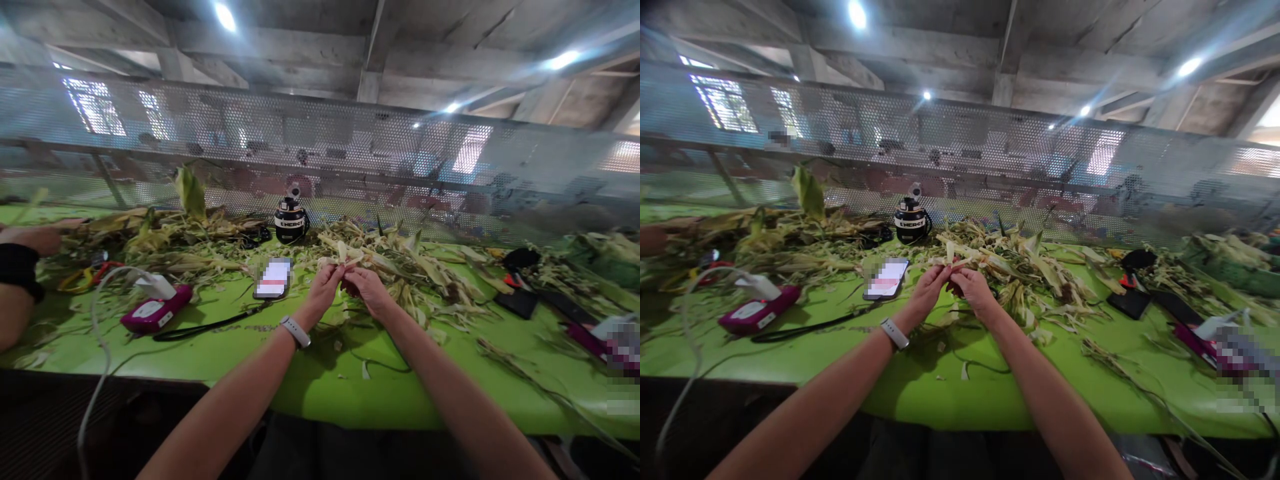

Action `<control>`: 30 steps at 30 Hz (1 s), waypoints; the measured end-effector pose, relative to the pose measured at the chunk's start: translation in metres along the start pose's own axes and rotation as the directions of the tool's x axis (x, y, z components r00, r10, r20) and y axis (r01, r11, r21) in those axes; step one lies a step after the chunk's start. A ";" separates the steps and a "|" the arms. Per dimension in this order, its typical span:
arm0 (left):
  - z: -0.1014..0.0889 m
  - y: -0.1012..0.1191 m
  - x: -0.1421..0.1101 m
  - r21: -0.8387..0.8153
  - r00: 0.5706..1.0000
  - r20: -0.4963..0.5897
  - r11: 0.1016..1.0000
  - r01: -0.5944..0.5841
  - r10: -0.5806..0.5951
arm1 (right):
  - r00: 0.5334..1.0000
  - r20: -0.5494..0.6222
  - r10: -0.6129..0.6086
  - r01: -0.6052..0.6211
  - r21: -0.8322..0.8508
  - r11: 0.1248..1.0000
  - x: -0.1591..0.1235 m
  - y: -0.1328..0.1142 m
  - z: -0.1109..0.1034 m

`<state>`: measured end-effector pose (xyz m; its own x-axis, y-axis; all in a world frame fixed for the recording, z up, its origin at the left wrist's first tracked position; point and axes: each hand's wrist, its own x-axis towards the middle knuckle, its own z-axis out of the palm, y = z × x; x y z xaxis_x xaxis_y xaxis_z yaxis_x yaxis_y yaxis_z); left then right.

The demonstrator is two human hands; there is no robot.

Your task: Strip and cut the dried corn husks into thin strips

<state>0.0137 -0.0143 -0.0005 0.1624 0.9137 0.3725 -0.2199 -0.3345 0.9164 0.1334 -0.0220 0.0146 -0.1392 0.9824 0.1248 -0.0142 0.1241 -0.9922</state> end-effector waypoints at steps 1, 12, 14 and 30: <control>0.000 0.000 0.001 -0.008 1.000 0.002 1.000 0.005 -0.005 | 1.000 0.025 0.002 -0.001 -0.028 1.000 0.000 0.000 -0.001; 0.000 0.010 0.001 -0.113 0.996 0.018 0.989 0.094 -0.092 | 0.961 0.239 0.138 -0.093 -0.189 0.977 -0.003 -0.009 -0.010; -0.001 0.007 0.002 -0.145 0.994 0.027 0.983 0.109 -0.106 | 0.963 0.236 0.133 -0.076 -0.235 0.969 -0.003 -0.009 -0.009; 0.002 0.007 -0.004 -0.110 0.980 0.118 0.979 0.173 -0.160 | 0.960 -0.129 -0.249 0.220 -0.205 0.954 0.008 -0.002 -0.014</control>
<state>0.0135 -0.0205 0.0050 0.3079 0.9218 0.2356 -0.2929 -0.1438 0.9453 0.1464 -0.0128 0.0173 -0.0023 0.9300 0.3677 0.1588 0.3633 -0.9180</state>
